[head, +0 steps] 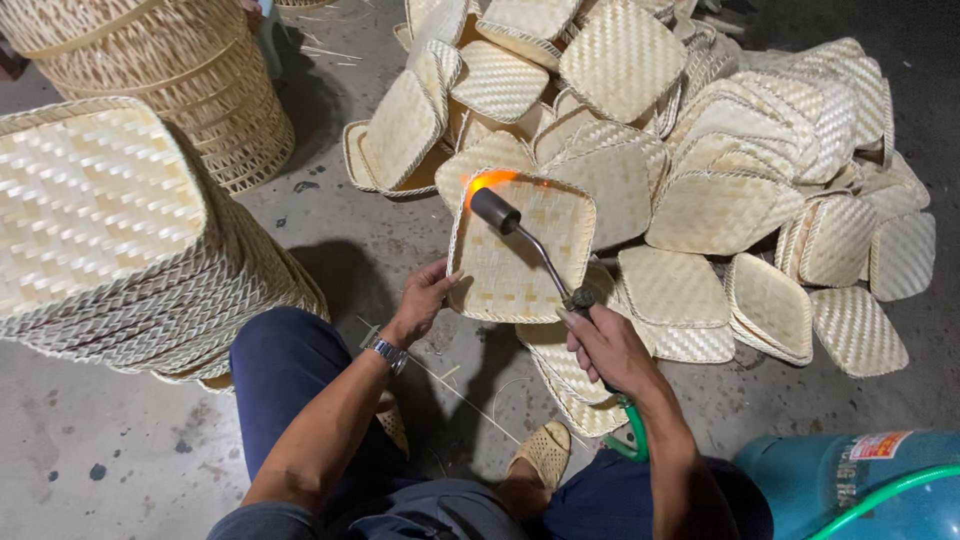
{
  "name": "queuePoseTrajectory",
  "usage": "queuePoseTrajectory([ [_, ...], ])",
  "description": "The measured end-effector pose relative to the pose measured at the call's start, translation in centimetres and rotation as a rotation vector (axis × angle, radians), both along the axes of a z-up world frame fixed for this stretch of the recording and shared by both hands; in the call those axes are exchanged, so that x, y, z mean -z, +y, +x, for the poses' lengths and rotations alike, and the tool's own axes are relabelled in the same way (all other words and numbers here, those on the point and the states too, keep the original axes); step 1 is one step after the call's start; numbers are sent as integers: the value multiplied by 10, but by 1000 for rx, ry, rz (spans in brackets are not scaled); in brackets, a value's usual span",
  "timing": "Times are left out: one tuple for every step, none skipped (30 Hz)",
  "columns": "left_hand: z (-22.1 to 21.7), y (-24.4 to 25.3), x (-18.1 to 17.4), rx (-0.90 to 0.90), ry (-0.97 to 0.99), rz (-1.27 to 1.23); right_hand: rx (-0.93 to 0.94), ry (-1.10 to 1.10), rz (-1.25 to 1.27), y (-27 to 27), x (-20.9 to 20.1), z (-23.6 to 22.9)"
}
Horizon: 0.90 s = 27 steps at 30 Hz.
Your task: The person uses a handheld blowtorch to singe the surfaces of woven bamboo trays, handling the trays one by one and stacking them.
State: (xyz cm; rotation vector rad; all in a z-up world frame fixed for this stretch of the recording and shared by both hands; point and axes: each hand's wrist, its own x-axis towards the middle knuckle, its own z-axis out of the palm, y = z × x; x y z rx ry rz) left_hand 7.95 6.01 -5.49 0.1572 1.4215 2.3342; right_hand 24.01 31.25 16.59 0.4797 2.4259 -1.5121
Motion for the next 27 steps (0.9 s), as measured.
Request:
queuePoseTrajectory([
  [-2,-3,5,-15,38,-6,-6,16,1,-6,-1,0],
  [-7,-7,9,-18,40,-3,-9,18,4,-10,-2,-2],
  [-11,-9,14,-40,109,-17,14,55,32,-12,-4,-5],
  [-14,-11,18,-62,178,-31,37,92,61,-14,-7,-6],
  [-17,-15,21,-59,178,-28,39,92,63,-14,-9,-3],
  [-19,-19,23,-70,224,-105,-3,78,7,-13,-11,0],
  [-20,-21,24,-79,268,-182,-45,61,-50,-13,-11,2],
  [-21,-23,24,-76,266,-180,-42,59,-48,-12,-12,4],
  [-22,-26,23,-85,302,-183,-28,42,-45,-11,-11,4],
  [-22,-28,22,-94,339,-187,-15,24,-42,-9,-11,5],
  [-21,-32,20,-93,336,-189,-14,22,-45,-6,-10,4],
  [-20,-35,19,-78,317,-175,79,21,-18,-1,-11,2],
  [-21,-37,15,-66,301,-157,170,25,12,5,-13,0],
  [-21,-40,11,-68,302,-157,169,27,12,9,-13,1],
  [-20,-42,8,-67,248,-131,198,45,52,12,-13,4],
  [-19,-42,5,-67,193,-105,228,64,91,14,-12,5],
  [-18,-41,2,-62,190,-106,232,60,91,13,-11,7],
  [-17,-40,-1,-65,171,-98,194,66,29,11,-10,9],
  [-16,-39,-5,-66,154,-92,158,74,-36,9,-10,11],
  [-14,-37,-8,-60,154,-93,165,73,-37,6,-11,12],
  [-12,-36,-11,-67,120,-114,120,55,8,4,-11,13],
  [-11,-35,-14,-75,86,-135,75,38,52,4,-13,13],
  [-11,-34,-16,-73,86,-137,78,38,50,4,-14,10],
  [-11,-34,-18,-80,98,-80,130,65,48,6,-15,7],
  [-11,-34,-19,-89,109,-21,180,92,48,8,-16,6],
  [-10,-37,-19,-89,109,-21,180,92,48,12,-18,7],
  [-12,-39,-21,-99,112,-16,194,81,112,19,-21,9],
])
